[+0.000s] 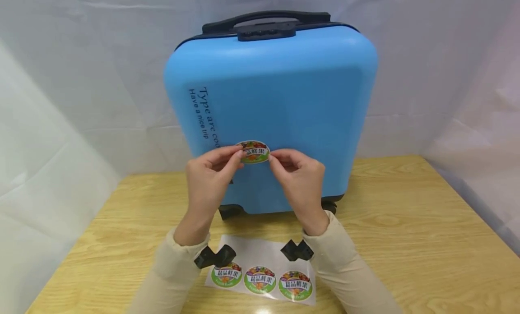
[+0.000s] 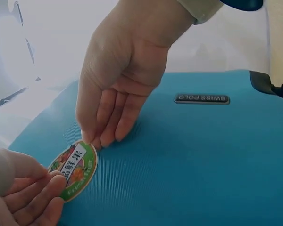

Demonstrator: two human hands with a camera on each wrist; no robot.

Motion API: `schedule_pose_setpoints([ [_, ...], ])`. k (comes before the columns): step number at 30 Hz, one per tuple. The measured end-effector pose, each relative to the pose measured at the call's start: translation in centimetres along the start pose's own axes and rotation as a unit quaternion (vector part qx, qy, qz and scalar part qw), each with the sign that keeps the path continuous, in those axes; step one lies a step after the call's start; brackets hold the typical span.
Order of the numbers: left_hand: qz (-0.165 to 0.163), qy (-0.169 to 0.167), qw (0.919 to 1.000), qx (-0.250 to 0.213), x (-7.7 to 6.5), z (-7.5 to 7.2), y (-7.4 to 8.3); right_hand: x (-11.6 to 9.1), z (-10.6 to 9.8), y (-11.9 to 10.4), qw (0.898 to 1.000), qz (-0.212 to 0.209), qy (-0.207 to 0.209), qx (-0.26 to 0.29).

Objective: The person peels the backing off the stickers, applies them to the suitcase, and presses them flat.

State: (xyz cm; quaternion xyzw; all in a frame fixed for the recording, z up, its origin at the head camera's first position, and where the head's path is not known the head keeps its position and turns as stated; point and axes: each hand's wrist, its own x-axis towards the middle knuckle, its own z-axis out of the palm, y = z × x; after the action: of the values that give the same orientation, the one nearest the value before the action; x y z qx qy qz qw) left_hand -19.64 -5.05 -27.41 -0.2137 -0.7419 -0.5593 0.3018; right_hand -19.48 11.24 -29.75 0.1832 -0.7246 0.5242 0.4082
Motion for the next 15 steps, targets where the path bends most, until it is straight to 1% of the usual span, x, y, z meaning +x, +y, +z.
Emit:
schedule_pose_setpoints([
  [3, -0.007, -0.013, 0.9999, -0.005, 0.1, 0.5, 0.1, 0.0, -0.1, 0.1, 1.0, -0.001, -0.001, 0.002],
  [6, -0.008, -0.023, 0.9996, -0.012, 0.1, 0.9, 0.1, 0.0, -0.1, 0.2, 1.0, -0.001, 0.0, 0.006],
  [10, -0.002, -0.028, 0.9994, -0.019, 0.1, 1.1, 0.1, 0.0, -0.1, 0.2, 1.0, 0.001, 0.001, 0.006],
  [15, -0.005, -0.032, 0.9993, -0.021, 0.0, 1.3, 0.3, -0.1, 0.0, 0.2, 1.0, 0.001, -0.001, -0.004],
])
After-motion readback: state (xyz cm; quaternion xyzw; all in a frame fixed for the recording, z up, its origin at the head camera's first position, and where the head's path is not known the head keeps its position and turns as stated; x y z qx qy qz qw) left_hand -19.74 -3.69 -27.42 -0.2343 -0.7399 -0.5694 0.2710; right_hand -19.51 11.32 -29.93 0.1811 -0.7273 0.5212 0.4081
